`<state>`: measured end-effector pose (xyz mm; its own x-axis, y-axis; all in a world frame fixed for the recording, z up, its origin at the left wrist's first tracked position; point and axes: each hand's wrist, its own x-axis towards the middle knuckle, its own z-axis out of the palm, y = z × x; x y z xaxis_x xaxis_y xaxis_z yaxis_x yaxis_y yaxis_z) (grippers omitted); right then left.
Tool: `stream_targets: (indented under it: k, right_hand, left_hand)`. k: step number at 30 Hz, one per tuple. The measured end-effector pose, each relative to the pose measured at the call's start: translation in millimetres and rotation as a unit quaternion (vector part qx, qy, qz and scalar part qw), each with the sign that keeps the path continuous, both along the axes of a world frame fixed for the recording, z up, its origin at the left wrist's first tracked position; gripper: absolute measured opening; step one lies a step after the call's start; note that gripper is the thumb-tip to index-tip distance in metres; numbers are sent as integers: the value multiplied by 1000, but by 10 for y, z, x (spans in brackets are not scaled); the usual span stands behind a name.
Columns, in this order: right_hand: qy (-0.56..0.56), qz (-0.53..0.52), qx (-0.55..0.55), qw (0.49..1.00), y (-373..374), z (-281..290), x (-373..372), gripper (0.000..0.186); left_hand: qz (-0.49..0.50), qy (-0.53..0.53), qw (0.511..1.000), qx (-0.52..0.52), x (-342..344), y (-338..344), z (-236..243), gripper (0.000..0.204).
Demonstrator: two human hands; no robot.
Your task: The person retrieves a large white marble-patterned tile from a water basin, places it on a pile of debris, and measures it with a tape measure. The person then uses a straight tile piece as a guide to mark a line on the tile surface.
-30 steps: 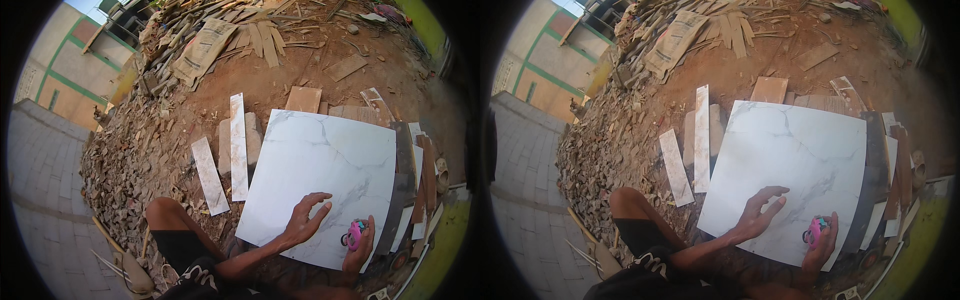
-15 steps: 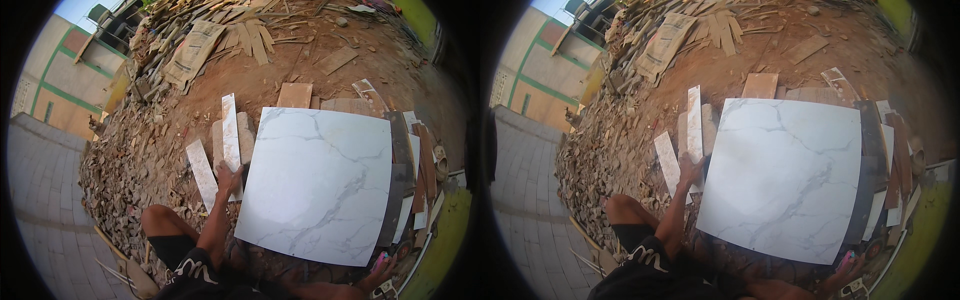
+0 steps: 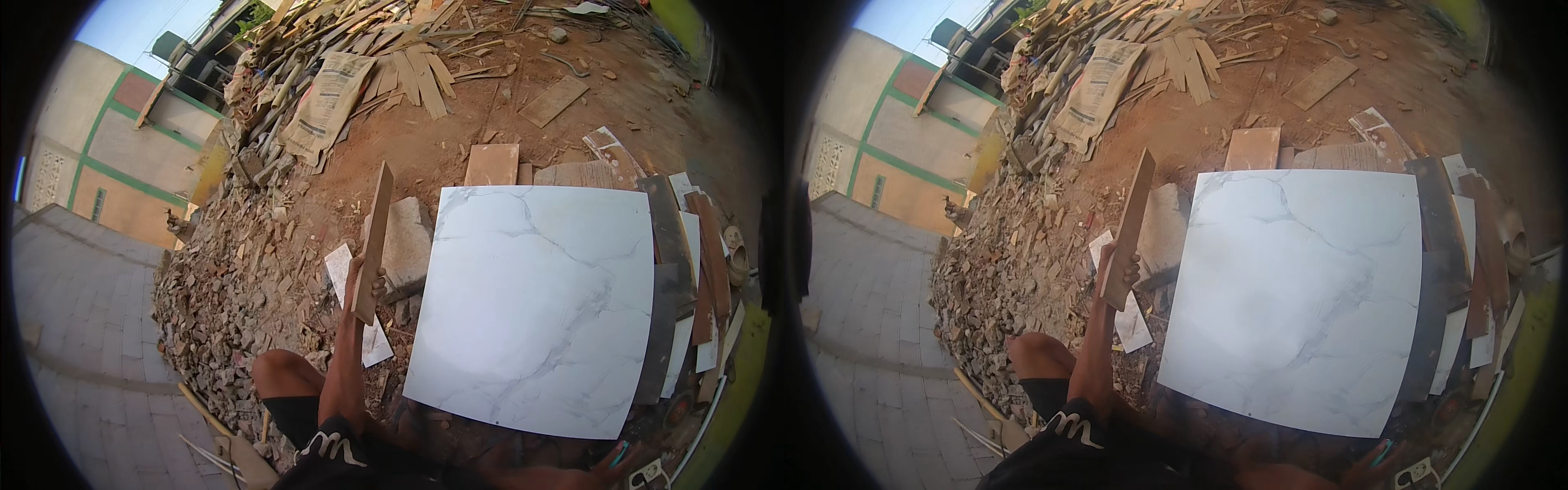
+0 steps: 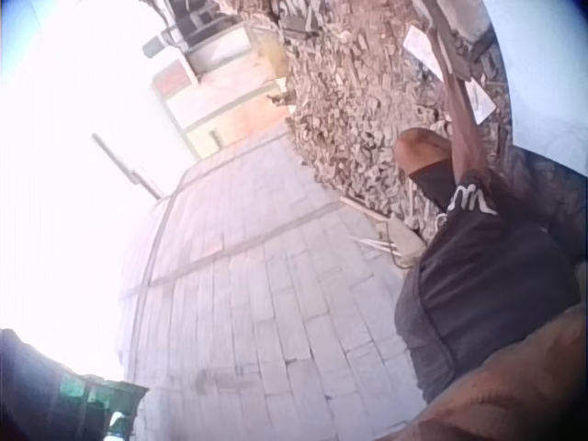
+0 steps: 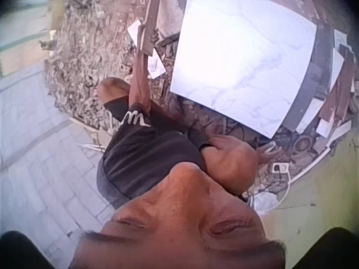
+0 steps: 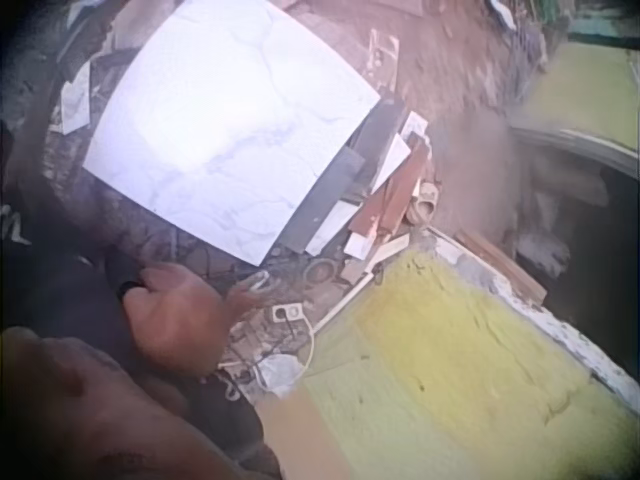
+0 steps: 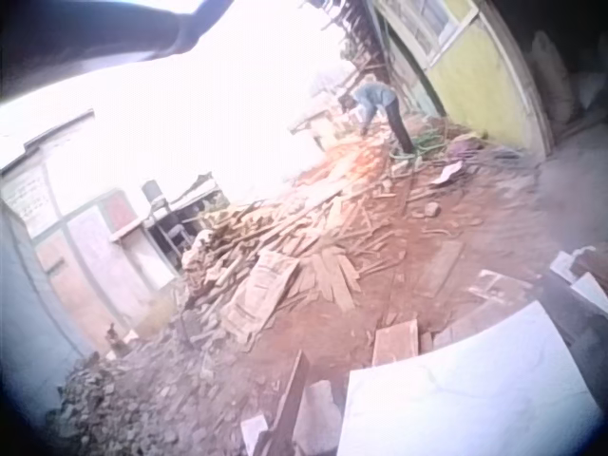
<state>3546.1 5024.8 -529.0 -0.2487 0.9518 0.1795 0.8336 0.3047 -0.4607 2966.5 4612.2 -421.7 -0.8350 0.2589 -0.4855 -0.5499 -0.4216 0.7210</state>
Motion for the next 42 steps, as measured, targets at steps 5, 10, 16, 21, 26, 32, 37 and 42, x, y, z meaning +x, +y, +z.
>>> stream_targets:
  k: [5,10,16,21,26,32,37,42]
  right_hand:
    - [-58,3,45,997,-190,51,-66,47]
    - [-78,8,44,996,-298,125,-109,45]
    - [-81,11,42,996,-354,212,-74,42]
    - [-88,5,50,995,-352,302,-71,40]
    - [-73,-7,71,995,-410,427,-251,37]
    - [-50,3,94,994,-381,950,-509,35]
    - [189,10,-89,978,-193,1217,-1015,50]
    - [367,209,-131,897,211,1548,-2170,35]
  left_hand:
    - [-53,11,960,274,509,524,281,52]
    - [-66,-19,928,367,756,986,432,53]
    - [-84,0,928,363,736,1255,308,50]
    - [-44,1,962,270,830,1510,258,45]
    - [-61,68,979,183,921,1360,166,47]
    - [-42,215,974,-49,1136,1489,262,45]
    - [-22,348,900,-261,1286,1519,298,60]
    - [-99,410,840,-340,1560,1777,619,73]
